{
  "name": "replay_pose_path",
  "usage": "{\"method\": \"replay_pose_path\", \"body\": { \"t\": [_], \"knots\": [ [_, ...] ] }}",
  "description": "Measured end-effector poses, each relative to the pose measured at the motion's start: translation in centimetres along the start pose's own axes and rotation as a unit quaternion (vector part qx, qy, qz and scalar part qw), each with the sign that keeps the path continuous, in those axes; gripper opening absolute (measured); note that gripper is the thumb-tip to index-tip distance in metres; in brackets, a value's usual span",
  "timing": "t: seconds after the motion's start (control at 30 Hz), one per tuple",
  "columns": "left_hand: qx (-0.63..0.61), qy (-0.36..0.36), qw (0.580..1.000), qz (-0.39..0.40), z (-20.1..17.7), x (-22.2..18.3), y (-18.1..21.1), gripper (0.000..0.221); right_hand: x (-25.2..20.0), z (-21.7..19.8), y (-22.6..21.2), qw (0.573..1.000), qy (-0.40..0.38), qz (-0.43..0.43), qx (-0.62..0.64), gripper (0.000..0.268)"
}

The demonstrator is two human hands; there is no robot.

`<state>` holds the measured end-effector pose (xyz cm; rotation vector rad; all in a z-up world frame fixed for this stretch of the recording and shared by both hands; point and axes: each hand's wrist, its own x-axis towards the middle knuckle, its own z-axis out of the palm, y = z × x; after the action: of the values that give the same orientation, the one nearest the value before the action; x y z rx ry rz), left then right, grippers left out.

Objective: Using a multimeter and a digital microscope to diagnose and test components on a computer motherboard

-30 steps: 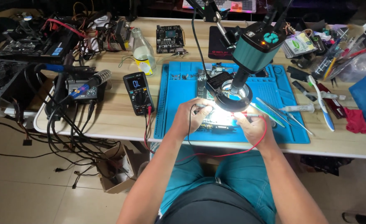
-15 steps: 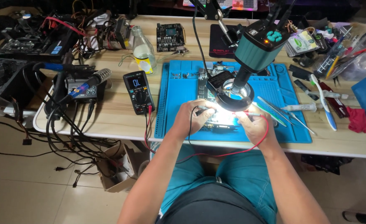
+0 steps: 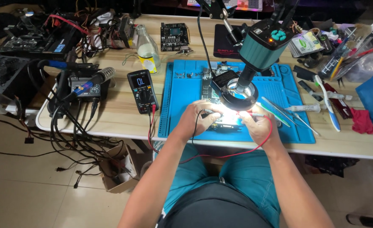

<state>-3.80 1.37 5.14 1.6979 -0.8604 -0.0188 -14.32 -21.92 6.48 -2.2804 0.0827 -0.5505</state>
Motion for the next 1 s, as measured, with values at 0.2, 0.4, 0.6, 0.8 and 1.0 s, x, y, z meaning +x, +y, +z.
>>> {"method": "replay_pose_path", "body": {
  "t": [0.2, 0.4, 0.6, 0.8, 1.0],
  "knots": [
    [-0.006, 0.0, 1.0, 0.014, -0.1, -0.1, -0.3, 0.011, -0.3, 0.2, 1.7, 1.0, -0.001, 0.016, -0.004, 0.025],
    [-0.023, -0.003, 0.999, 0.035, 0.2, -0.1, -0.3, 0.009, -0.2, 0.3, 1.5, 1.0, -0.007, 0.013, -0.013, 0.025],
    [-0.008, -0.038, 0.999, 0.012, -0.3, -0.3, 0.3, 0.01, -0.1, 0.3, 0.8, 1.0, -0.006, 0.007, 0.001, 0.026],
    [-0.017, -0.058, 0.998, 0.012, -0.3, -0.2, 0.4, 0.011, -0.2, 0.5, 1.0, 1.0, -0.006, 0.011, 0.001, 0.025],
    [-0.02, -0.061, 0.998, 0.017, -0.1, -0.1, -0.1, 0.013, -0.2, 0.4, 0.5, 1.0, -0.008, 0.013, -0.001, 0.027]
  ]
}}
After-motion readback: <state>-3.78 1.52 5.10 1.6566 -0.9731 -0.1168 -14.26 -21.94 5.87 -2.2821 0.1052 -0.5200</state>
